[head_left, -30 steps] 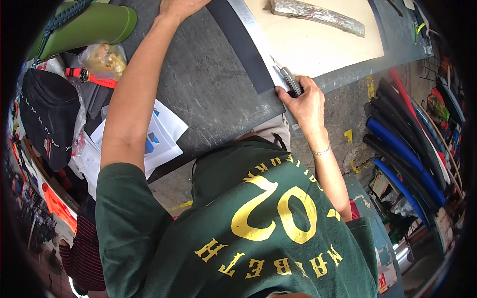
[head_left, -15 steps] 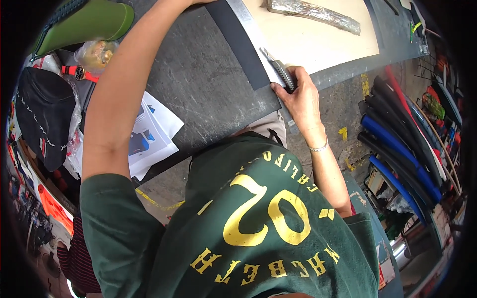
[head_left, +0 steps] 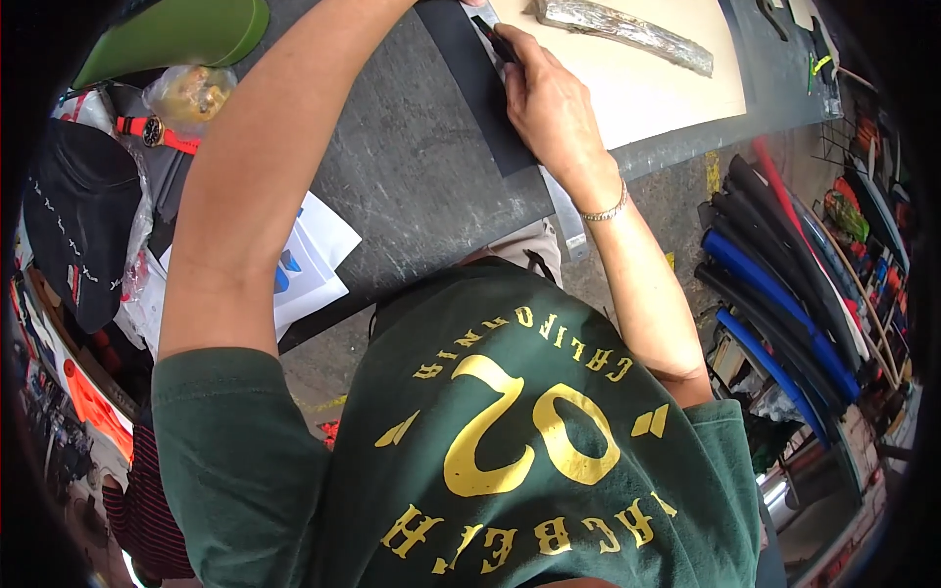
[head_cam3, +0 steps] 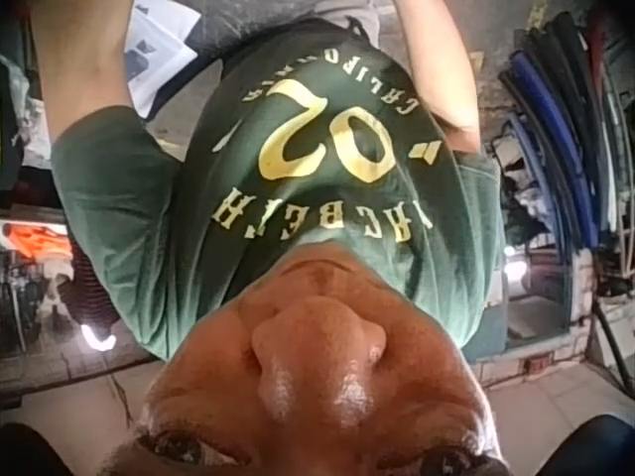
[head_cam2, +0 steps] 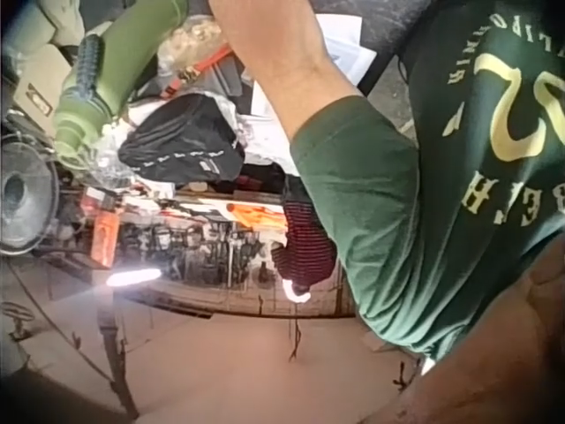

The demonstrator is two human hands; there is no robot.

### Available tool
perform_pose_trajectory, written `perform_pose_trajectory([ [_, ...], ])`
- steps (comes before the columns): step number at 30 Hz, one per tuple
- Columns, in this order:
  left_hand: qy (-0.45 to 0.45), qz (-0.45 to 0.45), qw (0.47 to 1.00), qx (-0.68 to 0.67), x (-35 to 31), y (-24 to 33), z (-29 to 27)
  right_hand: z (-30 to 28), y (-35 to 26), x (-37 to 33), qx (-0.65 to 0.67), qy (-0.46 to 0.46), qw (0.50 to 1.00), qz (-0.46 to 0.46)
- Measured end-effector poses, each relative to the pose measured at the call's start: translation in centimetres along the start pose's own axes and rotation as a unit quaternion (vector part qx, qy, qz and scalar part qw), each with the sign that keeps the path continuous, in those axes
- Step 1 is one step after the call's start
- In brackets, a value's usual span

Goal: Cutting out pattern templates from leather material using a utility knife and a metal ruler on a workshop bench.

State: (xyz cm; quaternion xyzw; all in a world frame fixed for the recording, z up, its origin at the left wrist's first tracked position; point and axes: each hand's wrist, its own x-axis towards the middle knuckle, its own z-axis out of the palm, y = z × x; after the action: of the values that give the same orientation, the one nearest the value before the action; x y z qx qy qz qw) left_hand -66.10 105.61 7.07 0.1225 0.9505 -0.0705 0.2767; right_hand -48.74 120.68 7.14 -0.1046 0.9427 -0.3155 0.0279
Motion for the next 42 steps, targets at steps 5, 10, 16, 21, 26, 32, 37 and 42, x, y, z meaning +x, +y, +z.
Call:
perform_pose_trajectory([
  [5, -0.008, -0.003, 1.000, 0.019, -0.3, 0.0, -0.3, -0.4, -0.7, 0.5, -0.012, -0.014, 0.999, -0.034],
  [10, -0.080, 0.130, 0.986, -0.072, 0.7, -4.0, -1.9, -0.1, -0.5, 0.8, -0.020, 0.000, 0.999, -0.036],
  [16, -0.006, 0.007, 1.000, 0.008, -0.2, 0.2, 0.1, 0.4, -0.1, 1.3, -0.016, -0.048, 0.999, 0.016],
  [21, -0.210, 0.230, 0.930, -0.197, 1.9, -6.0, -3.1, -0.7, -0.1, 1.1, 0.021, -0.078, 0.997, -0.022],
  [26, -0.008, -0.002, 1.000, -0.028, -0.4, 0.2, -0.1, -1.6, -0.4, -0.4, -0.048, -0.099, 0.994, -0.006],
  [32, -0.008, 0.012, 1.000, 0.023, 0.4, -0.2, 0.6, -2.6, -0.2, -4.2, -0.022, -0.135, 0.989, 0.052],
  [37, -0.237, 0.351, 0.867, -0.262, 2.1, -5.9, -1.5, -3.5, -0.6, -7.2, -0.019, -0.162, 0.982, 0.098],
  [42, 0.018, 0.125, 0.984, 0.123, 1.8, -1.9, 1.6, -4.4, 0.0, -10.5, -0.019, -0.173, 0.976, 0.135],
])
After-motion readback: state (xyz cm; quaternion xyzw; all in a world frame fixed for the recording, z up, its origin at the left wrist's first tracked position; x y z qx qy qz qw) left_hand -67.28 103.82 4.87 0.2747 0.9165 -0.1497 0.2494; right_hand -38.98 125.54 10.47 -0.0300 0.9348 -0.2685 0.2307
